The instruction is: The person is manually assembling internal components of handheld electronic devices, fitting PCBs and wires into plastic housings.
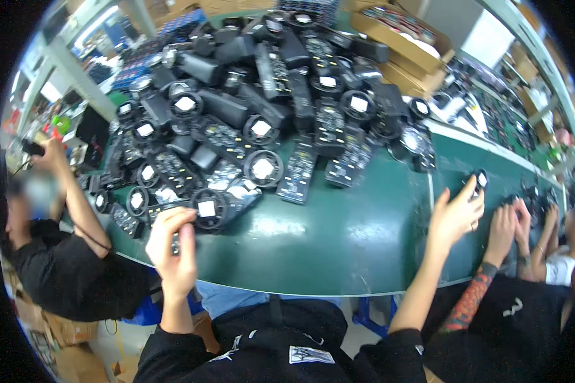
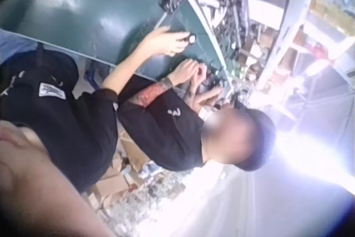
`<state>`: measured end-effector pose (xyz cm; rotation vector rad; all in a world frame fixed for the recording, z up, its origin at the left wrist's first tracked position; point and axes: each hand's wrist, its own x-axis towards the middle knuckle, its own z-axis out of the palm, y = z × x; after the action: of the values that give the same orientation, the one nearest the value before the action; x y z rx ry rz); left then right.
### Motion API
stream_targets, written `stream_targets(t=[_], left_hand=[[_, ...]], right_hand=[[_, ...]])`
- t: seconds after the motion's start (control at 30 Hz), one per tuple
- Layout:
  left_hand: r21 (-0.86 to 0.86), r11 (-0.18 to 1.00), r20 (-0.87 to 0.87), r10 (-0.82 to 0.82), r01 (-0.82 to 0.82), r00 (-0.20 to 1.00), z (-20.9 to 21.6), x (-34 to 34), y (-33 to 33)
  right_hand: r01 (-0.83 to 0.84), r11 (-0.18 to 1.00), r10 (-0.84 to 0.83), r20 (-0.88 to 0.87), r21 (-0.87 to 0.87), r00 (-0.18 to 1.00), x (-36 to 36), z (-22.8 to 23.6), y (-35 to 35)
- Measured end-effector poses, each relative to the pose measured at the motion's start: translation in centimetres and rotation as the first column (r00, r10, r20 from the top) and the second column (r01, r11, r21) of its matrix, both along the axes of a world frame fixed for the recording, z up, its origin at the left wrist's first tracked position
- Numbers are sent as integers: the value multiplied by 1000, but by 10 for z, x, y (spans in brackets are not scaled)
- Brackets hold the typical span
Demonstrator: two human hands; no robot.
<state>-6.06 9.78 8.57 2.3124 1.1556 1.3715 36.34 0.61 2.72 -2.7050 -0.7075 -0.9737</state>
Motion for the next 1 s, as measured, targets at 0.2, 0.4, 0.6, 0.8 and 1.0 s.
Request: stream_targets(t=[0.2,0.4,0.6,0.8,1.0], left_hand=[[14,999,68,-42,41,997,-3,-1,-13],[-28,988,160,-148,154,976,-19,12,-22],[-124,931,137,-325,342,936,-30,32,-41],[-324,825,120,-449,462,885,-49,61,-48],[-413,819,148,-370,398,917,-62,84,-45]], right_hand=[[38,975,-76,-169,-219,983,11,-19,6],[-104,962,74,-128,-251,989,-28,-14,-6],[-462,881,412,-314,-103,855,-112,2,-48],[-772,602,738,-515,207,437,-172,19,-73],[-822,380,800,-596,424,63,-184,27,-69]])
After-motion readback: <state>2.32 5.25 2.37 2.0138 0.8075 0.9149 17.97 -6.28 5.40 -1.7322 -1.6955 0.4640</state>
